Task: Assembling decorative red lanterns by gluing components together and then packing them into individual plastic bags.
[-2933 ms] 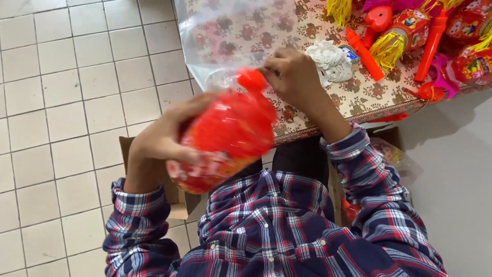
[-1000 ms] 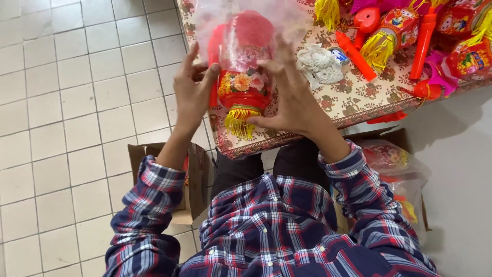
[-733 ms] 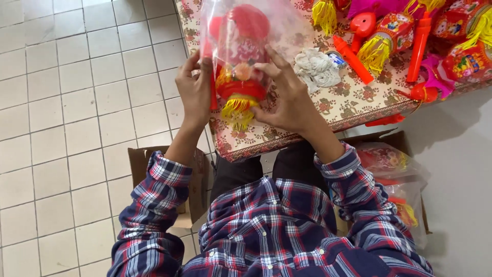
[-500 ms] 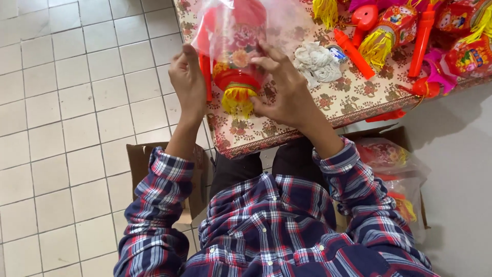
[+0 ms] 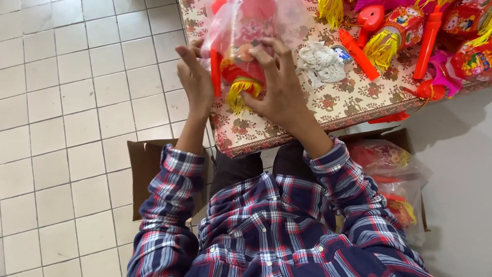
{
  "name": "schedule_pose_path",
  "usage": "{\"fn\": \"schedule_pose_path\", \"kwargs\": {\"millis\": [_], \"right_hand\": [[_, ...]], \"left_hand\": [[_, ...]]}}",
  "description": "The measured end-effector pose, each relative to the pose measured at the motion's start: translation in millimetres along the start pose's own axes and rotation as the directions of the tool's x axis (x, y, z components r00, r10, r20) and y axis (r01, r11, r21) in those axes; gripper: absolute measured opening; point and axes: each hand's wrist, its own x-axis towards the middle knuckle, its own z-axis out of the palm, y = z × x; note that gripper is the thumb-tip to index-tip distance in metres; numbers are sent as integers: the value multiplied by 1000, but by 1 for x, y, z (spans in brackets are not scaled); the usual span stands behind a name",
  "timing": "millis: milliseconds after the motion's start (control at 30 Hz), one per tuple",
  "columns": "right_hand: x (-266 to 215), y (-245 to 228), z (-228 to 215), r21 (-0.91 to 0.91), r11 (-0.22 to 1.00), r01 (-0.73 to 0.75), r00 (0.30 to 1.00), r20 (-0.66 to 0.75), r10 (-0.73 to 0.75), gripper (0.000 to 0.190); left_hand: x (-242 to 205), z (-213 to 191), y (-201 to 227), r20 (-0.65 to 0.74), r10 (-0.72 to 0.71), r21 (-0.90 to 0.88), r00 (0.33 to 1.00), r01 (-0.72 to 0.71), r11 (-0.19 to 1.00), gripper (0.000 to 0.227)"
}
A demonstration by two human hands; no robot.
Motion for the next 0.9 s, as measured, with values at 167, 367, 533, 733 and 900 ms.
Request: {"fn": "schedule_pose_path", "kwargs": {"millis": [167,367,533,733,900], "right_hand": [[1,10,-15,49,998,-41,998,-36,43,80],[5,20,-33,64,996,55,998,15,-57,70],[8,21,-39,92,994,61,997,-49,-57,64],[11,32,-46,-58,996,61,992,-110,-67,51],[0,57,-29,-197,980,14,961,-268,-67,53]], "left_hand": [[-15,-28,18,497,238,-73,834,-233,970,63],[-22,-44,5,686,54,305,726,-354,884,144],[-14,-33,-27,566,346,413,748,-621,666,66],[-8,-17,-7,352,584,555,731,-666,498,11],[-19,-9,8,480,415,513,773,-631,582,35]]}}
